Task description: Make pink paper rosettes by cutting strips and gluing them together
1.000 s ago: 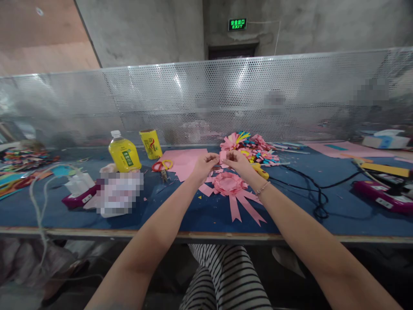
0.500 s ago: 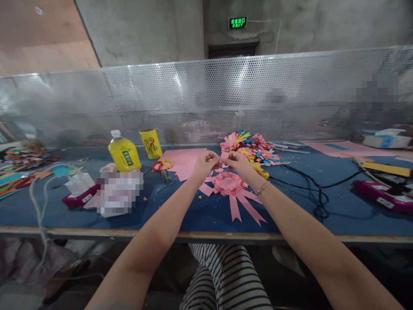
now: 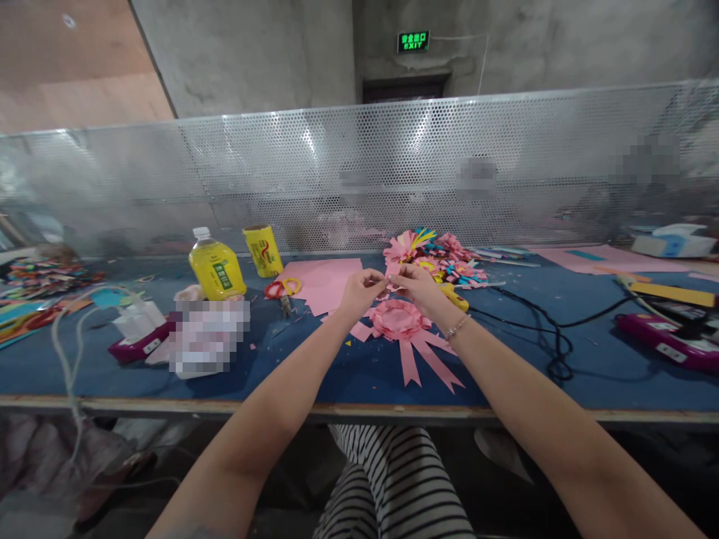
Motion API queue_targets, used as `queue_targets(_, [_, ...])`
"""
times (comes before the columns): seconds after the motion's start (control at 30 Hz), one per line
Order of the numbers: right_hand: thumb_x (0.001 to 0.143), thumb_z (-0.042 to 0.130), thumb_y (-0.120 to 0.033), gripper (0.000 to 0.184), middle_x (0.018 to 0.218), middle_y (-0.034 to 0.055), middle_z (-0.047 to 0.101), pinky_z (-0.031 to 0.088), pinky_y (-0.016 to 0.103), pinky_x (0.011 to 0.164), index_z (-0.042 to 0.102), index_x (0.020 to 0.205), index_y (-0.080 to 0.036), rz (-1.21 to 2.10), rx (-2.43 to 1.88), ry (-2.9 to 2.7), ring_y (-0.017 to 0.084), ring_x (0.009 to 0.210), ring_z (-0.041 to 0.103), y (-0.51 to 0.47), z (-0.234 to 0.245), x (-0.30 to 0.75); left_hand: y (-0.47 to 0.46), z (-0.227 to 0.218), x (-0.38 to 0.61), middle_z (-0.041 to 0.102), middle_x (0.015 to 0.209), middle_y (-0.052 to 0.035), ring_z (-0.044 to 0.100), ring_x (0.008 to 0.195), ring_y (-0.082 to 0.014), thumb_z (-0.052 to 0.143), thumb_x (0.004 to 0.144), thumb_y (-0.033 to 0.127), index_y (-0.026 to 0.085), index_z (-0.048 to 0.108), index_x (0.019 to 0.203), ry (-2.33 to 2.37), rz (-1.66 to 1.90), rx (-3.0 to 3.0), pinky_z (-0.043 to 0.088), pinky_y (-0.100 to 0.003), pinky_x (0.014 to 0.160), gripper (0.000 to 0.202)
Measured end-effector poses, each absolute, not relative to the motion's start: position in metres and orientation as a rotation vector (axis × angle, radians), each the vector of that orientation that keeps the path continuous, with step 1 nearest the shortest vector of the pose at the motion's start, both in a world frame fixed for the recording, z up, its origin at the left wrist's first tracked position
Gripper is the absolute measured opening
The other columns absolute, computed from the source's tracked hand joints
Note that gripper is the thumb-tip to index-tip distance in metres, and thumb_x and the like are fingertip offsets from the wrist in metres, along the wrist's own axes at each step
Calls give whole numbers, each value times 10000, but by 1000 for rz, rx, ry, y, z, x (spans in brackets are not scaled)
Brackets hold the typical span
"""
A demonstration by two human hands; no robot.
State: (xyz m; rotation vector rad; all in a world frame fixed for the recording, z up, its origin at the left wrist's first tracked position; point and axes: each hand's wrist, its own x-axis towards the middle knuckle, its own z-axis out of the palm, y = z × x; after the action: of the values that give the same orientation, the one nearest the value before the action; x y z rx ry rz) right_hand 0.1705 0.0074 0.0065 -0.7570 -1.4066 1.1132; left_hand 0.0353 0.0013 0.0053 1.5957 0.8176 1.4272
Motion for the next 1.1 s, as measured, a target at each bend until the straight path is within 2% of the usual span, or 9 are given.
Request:
queue_targets(0.2, [560,666,-356,280,604,-38,481,414,243,572,460,608,-173,1166,-745,-1380,82,579,476,4,9,171,-1,6,37,530,502,29,488,482,-64,659,585,300,122,541,628,771,1407,1586,408,-216,523,218])
queue_targets(0.7, [575,654,-364,276,609,-31,494,412,239,579,454,594,-175,1133,-747,-1394,81,578,473,5,7,171,3,2,38,592,588,-3,557,547,-87,685,558,345,120,549,655,768,1383,1519,474,-259,603,280])
queue_targets(1.1, [572,658,-393,293,599,-36,485,387,222,551,464,584,-173,1128,-729,-1378,73,564,449,11,3,171,2,3,38,577,538,10,536,510,-73,699,538,332,122,543,617,788,1397,1507,466,-229,563,273])
